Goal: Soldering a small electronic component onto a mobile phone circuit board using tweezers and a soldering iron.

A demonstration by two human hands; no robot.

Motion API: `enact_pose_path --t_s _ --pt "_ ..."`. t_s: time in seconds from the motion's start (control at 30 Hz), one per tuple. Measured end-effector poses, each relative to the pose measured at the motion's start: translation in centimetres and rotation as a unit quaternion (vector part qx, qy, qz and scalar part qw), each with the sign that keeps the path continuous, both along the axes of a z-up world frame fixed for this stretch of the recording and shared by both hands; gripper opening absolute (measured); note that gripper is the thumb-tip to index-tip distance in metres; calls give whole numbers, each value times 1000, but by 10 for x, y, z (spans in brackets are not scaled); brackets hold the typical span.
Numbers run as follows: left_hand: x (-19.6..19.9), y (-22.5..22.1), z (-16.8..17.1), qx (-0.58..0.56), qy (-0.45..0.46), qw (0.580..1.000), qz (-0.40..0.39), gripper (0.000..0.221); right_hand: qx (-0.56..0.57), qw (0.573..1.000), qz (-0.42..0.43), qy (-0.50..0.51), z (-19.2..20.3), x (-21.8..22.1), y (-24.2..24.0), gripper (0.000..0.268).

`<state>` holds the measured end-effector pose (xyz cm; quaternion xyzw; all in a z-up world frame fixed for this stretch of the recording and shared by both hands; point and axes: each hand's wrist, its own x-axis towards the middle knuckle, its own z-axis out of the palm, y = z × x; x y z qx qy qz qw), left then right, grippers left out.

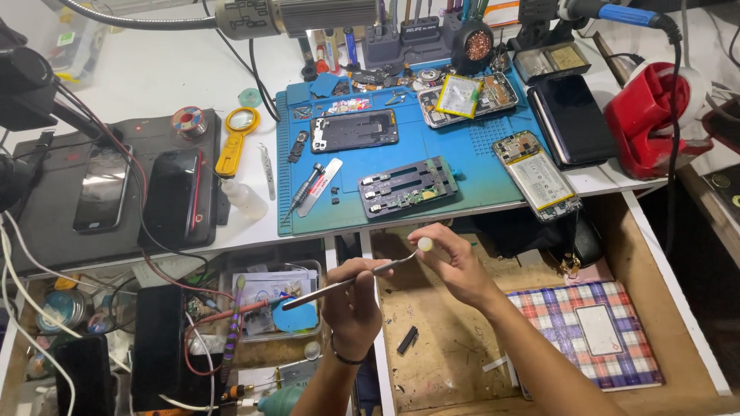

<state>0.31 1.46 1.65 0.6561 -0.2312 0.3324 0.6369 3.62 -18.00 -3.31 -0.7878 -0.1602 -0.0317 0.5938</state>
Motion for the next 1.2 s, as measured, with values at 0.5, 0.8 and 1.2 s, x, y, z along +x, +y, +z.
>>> enact_pose_path --t_s 0.5,0.8,1.2 --pt "2 6 -10 94 45 993 48 21 -33 994 -29 -101 5 0 -7 34" --pt "4 5 -12 114 41 990 65 23 -35 992 -22 -118 7 -1 -7 31" --pt "6 6 -5 131 38 988 69 25 -62 988 -20 -139 8 -1 -9 31"
